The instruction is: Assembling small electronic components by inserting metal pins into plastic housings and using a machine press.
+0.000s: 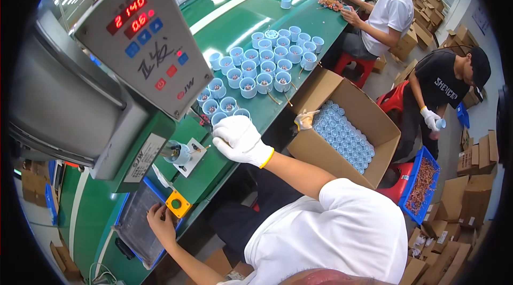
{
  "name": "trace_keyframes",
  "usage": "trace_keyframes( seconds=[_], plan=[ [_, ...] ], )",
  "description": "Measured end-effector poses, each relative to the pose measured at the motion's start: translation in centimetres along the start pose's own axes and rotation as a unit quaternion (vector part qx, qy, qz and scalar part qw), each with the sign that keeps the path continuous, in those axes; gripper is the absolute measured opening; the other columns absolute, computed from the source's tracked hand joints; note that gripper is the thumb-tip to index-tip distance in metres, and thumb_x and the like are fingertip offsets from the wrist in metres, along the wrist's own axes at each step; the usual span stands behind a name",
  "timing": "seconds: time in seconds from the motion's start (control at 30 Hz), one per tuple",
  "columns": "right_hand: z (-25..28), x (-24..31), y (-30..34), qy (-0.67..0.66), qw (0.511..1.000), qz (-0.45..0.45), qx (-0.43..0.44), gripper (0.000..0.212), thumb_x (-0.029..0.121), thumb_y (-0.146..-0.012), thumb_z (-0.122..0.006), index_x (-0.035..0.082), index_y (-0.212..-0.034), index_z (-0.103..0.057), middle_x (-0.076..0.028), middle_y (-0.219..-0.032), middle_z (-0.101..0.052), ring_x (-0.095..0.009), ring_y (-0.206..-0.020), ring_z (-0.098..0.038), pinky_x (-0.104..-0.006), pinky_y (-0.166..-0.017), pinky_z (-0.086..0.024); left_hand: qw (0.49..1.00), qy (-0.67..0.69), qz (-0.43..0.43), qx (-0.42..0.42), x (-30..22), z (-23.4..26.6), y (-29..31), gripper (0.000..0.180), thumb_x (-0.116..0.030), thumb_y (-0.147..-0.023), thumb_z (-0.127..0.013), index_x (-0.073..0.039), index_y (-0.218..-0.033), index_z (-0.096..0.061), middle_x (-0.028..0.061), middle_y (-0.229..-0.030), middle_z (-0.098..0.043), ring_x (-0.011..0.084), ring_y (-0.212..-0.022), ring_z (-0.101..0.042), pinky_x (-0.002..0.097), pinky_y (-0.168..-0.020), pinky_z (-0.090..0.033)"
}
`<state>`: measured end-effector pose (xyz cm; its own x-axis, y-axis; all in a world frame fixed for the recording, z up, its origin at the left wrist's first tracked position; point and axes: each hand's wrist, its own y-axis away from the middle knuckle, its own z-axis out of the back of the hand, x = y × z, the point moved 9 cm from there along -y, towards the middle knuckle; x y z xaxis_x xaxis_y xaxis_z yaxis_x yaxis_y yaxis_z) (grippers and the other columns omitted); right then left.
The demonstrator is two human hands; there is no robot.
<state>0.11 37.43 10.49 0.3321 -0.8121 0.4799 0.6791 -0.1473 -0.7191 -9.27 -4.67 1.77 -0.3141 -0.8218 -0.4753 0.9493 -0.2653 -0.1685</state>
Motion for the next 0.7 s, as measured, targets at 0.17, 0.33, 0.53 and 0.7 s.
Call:
trace_keyframes(
  seconds=[0.17,0.33,0.53,0.7],
  plan=[
    [-0.9,0.1,0.6,0.001,1.000,-0.004,0.002,0.012,0.019,-0.093,-0.075,0.008,-0.090,-0.071,-0.009,-0.090,-0.071,-0.033,-0.088,-0.071,-0.0460,-0.081,-0.056,1.000,0.006,-0.001,-0.009,0.3,0.2,0.5,0.022,-0.006,-0.092,-0.080,0.003,-0.111,-0.082,0.0175,-0.131,-0.072,0.0385,-0.127,-0.064,0.0473,-0.112,-0.049],
    [-1.1,0.1,0.1,0.004,1.000,0.011,0.004,0.012,0.019,-0.093,-0.074,0.008,-0.089,-0.071,-0.009,-0.091,-0.073,-0.032,-0.088,-0.072,-0.0452,-0.081,-0.056,1.000,0.003,-0.008,-0.014,-0.5,0.4,0.3,0.018,-0.001,-0.092,-0.077,0.004,-0.110,-0.080,0.0173,-0.127,-0.071,0.0387,-0.123,-0.064,0.0466,-0.108,-0.052],
    [0.8,0.4,-0.4,-0.026,0.998,-0.040,-0.049,0.027,0.009,-0.088,-0.077,0.004,-0.113,-0.071,-0.016,-0.107,-0.073,-0.040,-0.097,-0.072,-0.0495,-0.088,-0.057,0.998,0.005,-0.058,-0.037,-1.5,0.7,0.2,0.009,-0.002,-0.096,-0.072,0.003,-0.104,-0.071,0.0184,-0.123,-0.072,0.0424,-0.120,-0.063,0.0495,-0.108,-0.049],
    [-0.2,4.2,-0.7,-0.072,0.996,-0.029,-0.049,0.066,0.023,-0.079,-0.092,-0.004,-0.134,-0.066,-0.021,-0.133,-0.072,-0.038,-0.116,-0.071,-0.0448,-0.103,-0.055,0.998,0.007,-0.046,-0.052,0.3,0.4,0.4,0.011,0.000,-0.098,-0.069,0.002,-0.109,-0.067,0.0184,-0.117,-0.071,0.0413,-0.115,-0.063,0.0487,-0.104,-0.049]
  ],
)
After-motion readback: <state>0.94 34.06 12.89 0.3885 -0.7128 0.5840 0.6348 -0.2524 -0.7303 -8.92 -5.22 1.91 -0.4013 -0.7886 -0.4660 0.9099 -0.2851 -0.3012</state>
